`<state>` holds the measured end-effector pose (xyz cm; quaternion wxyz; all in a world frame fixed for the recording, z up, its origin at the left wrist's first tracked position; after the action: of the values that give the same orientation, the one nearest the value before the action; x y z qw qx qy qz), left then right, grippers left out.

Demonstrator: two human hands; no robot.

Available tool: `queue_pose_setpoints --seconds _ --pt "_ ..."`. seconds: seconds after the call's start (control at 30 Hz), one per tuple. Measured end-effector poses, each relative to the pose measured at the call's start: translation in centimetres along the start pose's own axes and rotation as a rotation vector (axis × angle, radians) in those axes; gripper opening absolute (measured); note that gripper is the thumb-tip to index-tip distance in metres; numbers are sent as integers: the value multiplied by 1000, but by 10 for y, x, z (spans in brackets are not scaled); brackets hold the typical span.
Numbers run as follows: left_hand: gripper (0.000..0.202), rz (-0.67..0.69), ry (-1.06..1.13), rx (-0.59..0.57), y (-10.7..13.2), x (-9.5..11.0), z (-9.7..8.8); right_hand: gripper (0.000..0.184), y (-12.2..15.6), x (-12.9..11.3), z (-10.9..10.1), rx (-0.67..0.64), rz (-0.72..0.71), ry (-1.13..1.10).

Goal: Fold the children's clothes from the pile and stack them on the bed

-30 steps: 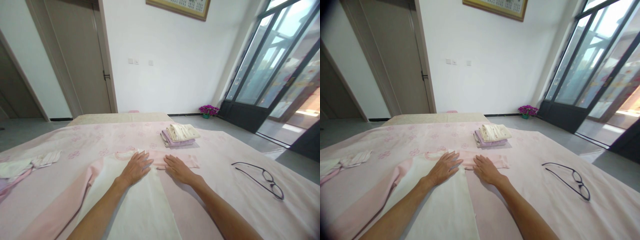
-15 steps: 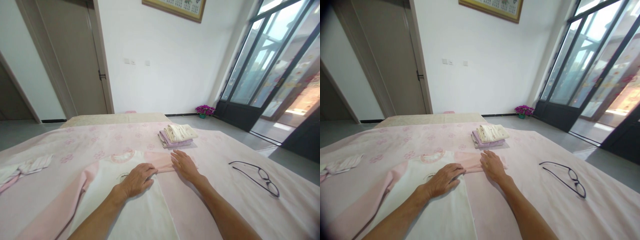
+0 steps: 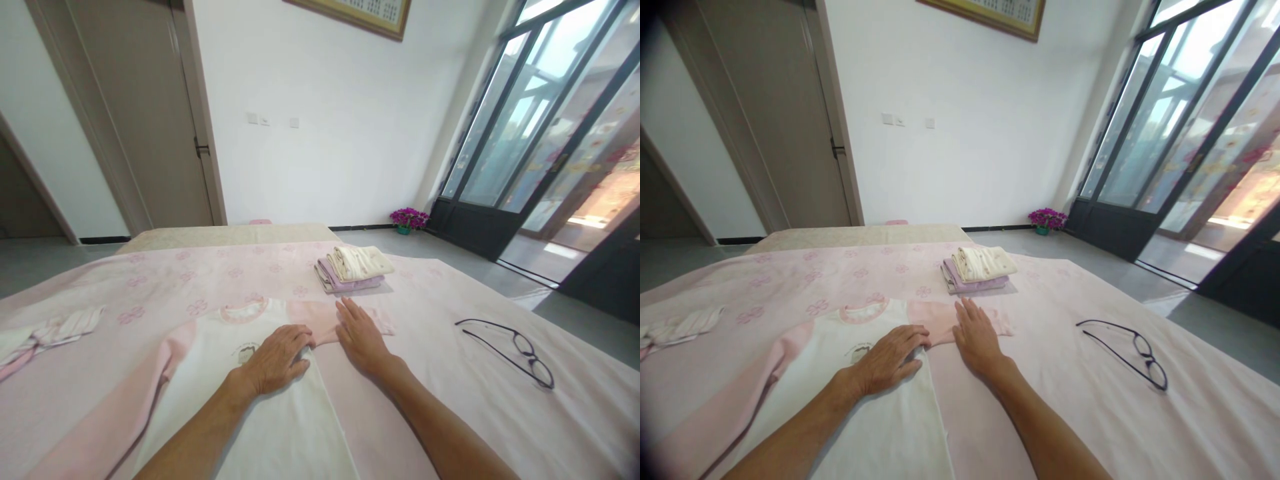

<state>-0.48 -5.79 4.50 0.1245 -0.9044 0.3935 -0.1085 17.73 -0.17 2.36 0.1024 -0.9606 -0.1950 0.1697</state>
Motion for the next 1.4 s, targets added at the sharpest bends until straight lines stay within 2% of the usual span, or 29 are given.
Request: queue_pose_setpoints --seconds 0.07,0.13,0.23,0.27,0.33,0.4,0.47,0.6,0.67,0.73,0.8,0.87,0.93,1.0,1.03,1.1,1.17,1.27,1.33,1.4 --pt "34 -8 -9 -7 0 -1 1 57 4 1 12 -71 4 -11" --pt "34 -15 -8 -9 0 -3 2 59 5 18 15 -95 109 25" --pt "35 -9 -6 -7 -1 -3 3 58 5 43 4 -9 296 110" --pt "37 -2 -9 -10 -1 -3 4 57 4 42 -1 31 295 126" --pt "41 11 -20 -26 -1 -4 7 56 1 25 -3 71 173 120" --pt "46 17 -35 -53 -1 -5 10 55 0 -1 6 36 -6 78" --pt "49 17 -41 -74 -1 -6 12 55 0 -16 18 -15 -84 51" --pt "48 -15 24 -78 -1 -9 11 58 -1 -14 30 -32 -16 80" --pt "45 -93 108 -58 2 -13 8 59 -3 -9 31 -20 23 102" --pt "43 -227 246 -16 12 -23 3 61 -4 -4 30 -5 62 116" --pt "44 -359 373 29 34 -36 -5 62 -5 -2 31 3 83 124" --pt "44 -472 407 74 69 -55 -20 63 -5 -1 32 8 92 126" --pt "41 -627 321 141 119 -82 -47 63 -6 0 33 9 97 122" --pt "40 -805 133 160 181 -112 -78 63 -6 1 34 10 109 111" --pt "40 -908 18 150 214 -127 -94 62 -6 1 34 11 113 105" --pt "41 -1100 -192 17 278 -149 -115 62 -6 0 34 14 121 96" --pt "39 -1211 -270 -109 328 -159 -123 62 -6 0 34 14 123 96" --pt "31 -1219 -162 -219 366 -156 -115 61 -7 -1 34 10 132 104" --pt "29 -1183 -48 -213 371 -152 -109 61 -7 0 34 2 144 108" --pt "31 -1146 53 -146 368 -151 -108 61 -8 2 35 -9 158 107"
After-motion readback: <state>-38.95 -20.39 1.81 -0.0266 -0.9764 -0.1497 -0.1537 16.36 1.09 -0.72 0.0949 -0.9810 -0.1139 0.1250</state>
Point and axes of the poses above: each hand's wrist, its own y-axis away from the middle knuckle, its own z-axis out of the palm, x = y × z, the point moved 8 cm from there along -y, towards the middle knuckle, and after that the axes turned 15 degrees about -y, right-handed, at the moved point
